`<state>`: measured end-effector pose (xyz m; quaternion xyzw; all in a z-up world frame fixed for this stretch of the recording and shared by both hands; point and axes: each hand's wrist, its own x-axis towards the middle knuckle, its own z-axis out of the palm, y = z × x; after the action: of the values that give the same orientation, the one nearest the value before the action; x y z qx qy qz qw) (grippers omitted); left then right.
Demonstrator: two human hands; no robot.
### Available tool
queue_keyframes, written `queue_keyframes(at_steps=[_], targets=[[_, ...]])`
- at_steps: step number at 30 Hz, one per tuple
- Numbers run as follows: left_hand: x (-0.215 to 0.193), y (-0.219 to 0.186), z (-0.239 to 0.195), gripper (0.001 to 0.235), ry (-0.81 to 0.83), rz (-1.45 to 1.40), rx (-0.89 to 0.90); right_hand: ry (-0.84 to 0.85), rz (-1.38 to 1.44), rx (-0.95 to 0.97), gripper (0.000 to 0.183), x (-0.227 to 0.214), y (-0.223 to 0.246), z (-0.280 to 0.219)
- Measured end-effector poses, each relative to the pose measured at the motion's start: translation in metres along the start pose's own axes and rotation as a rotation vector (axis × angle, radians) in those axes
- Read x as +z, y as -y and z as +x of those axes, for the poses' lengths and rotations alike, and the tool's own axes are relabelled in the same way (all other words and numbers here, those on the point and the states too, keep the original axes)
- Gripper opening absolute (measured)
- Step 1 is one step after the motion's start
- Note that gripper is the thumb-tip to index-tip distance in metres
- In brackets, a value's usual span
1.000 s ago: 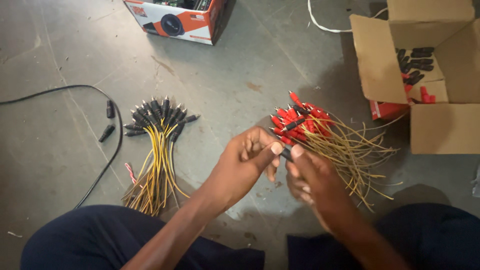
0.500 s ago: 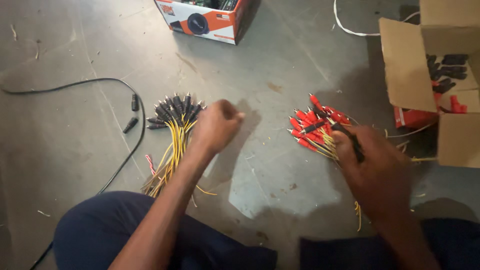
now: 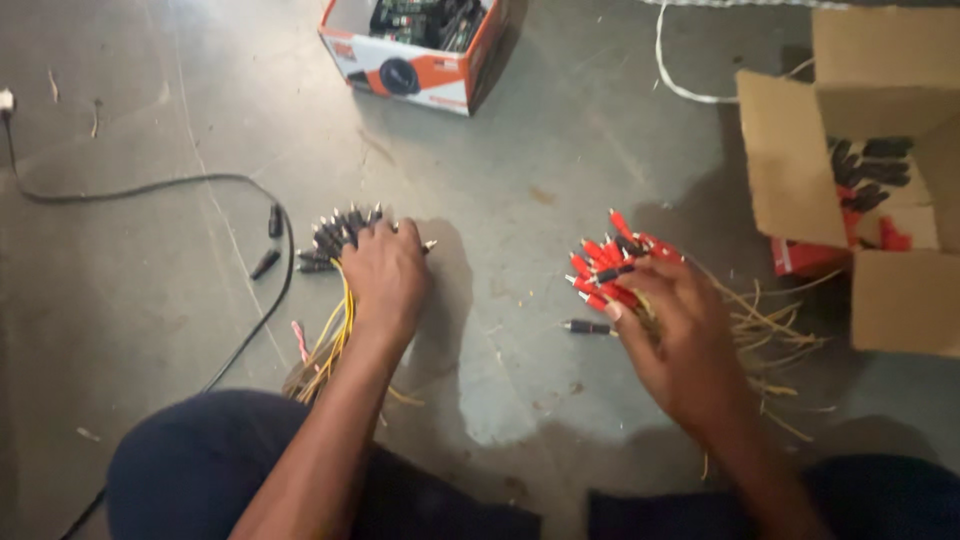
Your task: The person sits on the floor and repeatedly picks up red and black audio connectors, attaching them to yellow wires by hand. They place the assembled cables into a pile on the floor. Cardboard boxes and a speaker box are visible nearby.
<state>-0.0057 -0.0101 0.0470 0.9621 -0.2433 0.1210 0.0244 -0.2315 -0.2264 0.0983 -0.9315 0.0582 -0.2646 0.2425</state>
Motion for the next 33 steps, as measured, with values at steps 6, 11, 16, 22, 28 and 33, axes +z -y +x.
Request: queue_keyframes(at_steps=[6, 11, 16, 22, 28, 33], targets=[[-0.085, -0.038, -0.011, 0.023, 0.223, -0.192, 0.069, 0.084, 0.205, 0.171, 0.034, 0.006, 0.016, 0.000], [-0.122, -0.060, -0.027, 0.027, 0.395, -0.829, 0.050, 0.222, 0.498, 0.400, 0.039, 0.028, 0.030, -0.006], [-0.129, -0.065, -0.038, 0.028, 0.522, -1.108, 0.299, 0.163, 0.605, 0.468, 0.045, 0.035, 0.035, -0.006], [-0.118, -0.060, -0.046, 0.018, 0.498, -0.917, 0.290, 0.235, 0.385, 0.399, 0.027, 0.017, 0.024, -0.004], [-0.111, -0.063, -0.049, 0.032, 0.170, -0.931, 0.474, 0.386, 0.533, 0.617, 0.025, 0.027, 0.015, -0.007], [-0.116, -0.079, -0.060, 0.034, 0.148, -1.114, 0.292, 0.242, 0.652, 0.643, 0.026, 0.045, 0.003, -0.025]])
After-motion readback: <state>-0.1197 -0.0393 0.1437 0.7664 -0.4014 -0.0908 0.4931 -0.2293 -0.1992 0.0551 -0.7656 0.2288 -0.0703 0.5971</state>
